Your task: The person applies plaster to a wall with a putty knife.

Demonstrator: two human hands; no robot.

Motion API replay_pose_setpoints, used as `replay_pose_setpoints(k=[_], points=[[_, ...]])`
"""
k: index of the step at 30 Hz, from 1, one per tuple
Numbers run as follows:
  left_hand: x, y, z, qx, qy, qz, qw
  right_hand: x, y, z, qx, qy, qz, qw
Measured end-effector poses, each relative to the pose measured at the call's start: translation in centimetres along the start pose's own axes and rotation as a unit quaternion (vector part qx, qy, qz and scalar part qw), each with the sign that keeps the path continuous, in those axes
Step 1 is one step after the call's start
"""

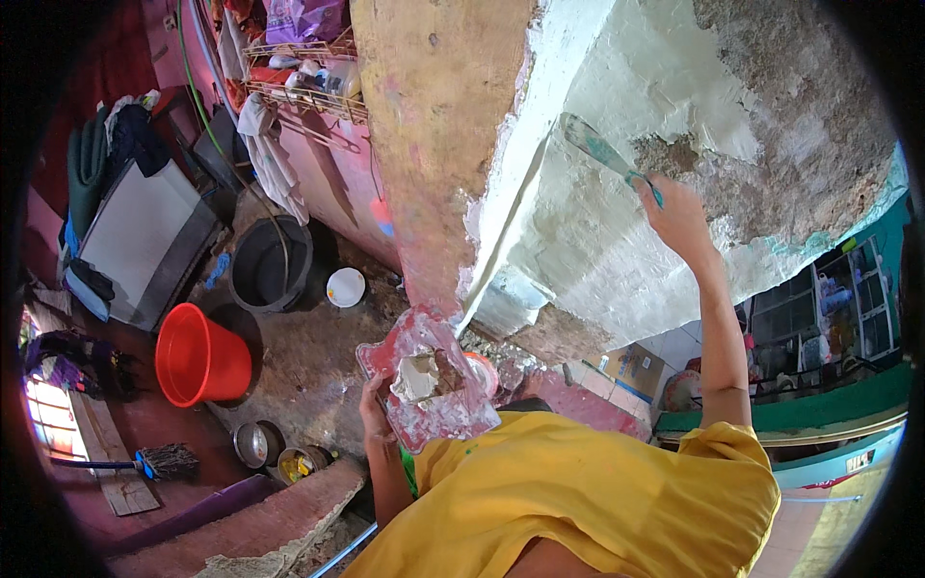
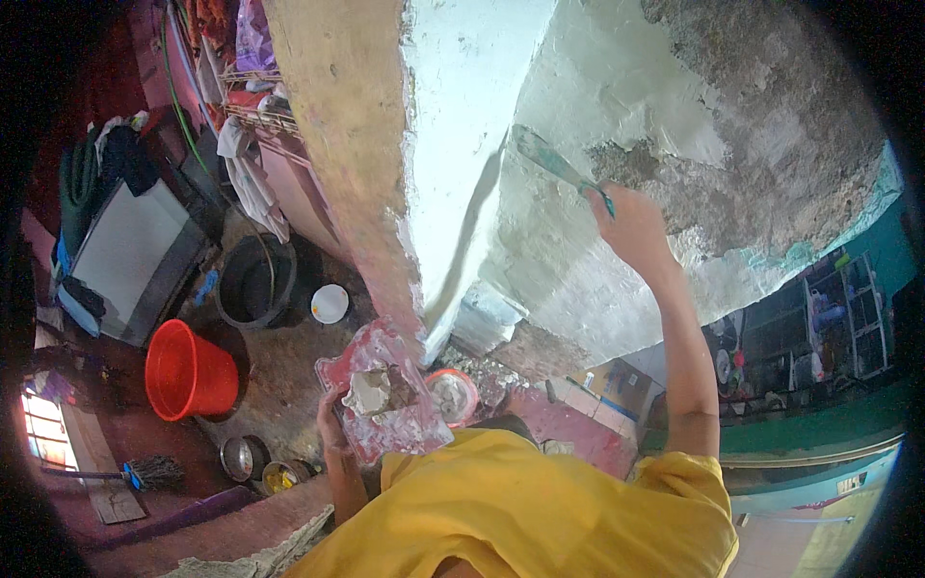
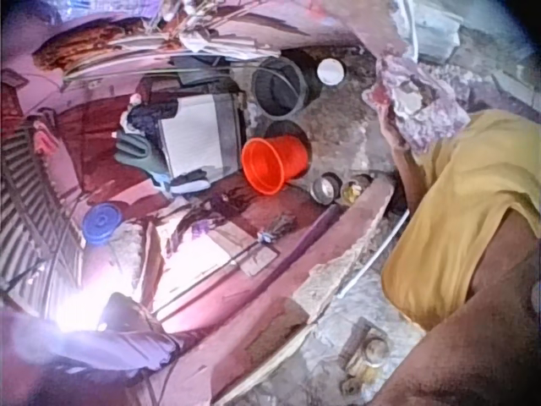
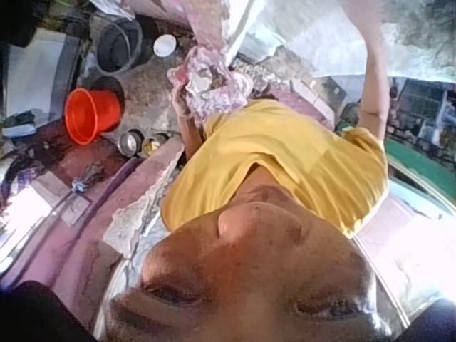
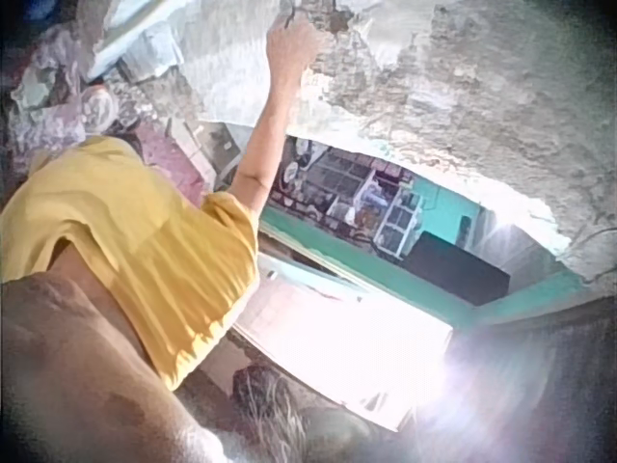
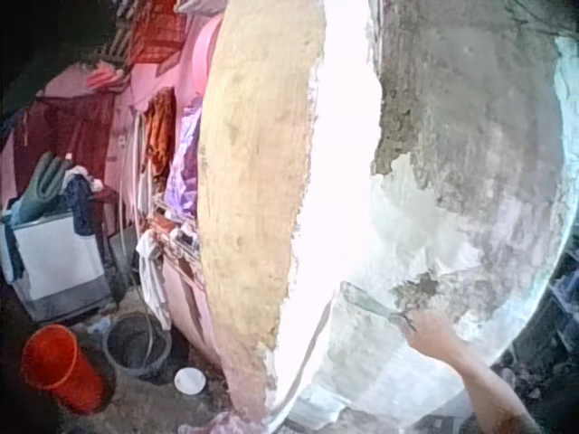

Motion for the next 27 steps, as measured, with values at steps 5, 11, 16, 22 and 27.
replay_pose_setpoints(k=[5,11,16,22,27], points=[[0.0,0.8,0.1,0.012,-0.004,0.039,0.999,-0.6,0.1,-1.4,-0.018,-0.008,0.041,0.999],[1.3,-1.4,0.4,-0.005,0.003,0.029,1.000,-0.4,-2.4,2.4,-0.031,0.036,0.021,0.999],[1.1,-1.3,0.6,-0.018,-0.007,0.055,0.998,-0.3,1.6,2.2,0.011,0.011,0.021,1.000],[0.8,-0.6,0.2,-0.004,-0.001,0.025,1.000,-1.1,3.0,-0.5,0.014,0.000,0.037,0.999],[1.7,-1.7,-0.4,0.005,-0.023,0.024,0.999,-2.2,2.0,-0.5,-0.001,0.022,0.047,0.999]])
Point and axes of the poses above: each hand's wrist, its own z-axis away from the middle knuckle, its own y-axis out of the palm, x = y × z, the point moved 1 cm from there along -z, towards the middle knuckle, and after that the axes turned 11 degrees about y, right-handed, at the moved point
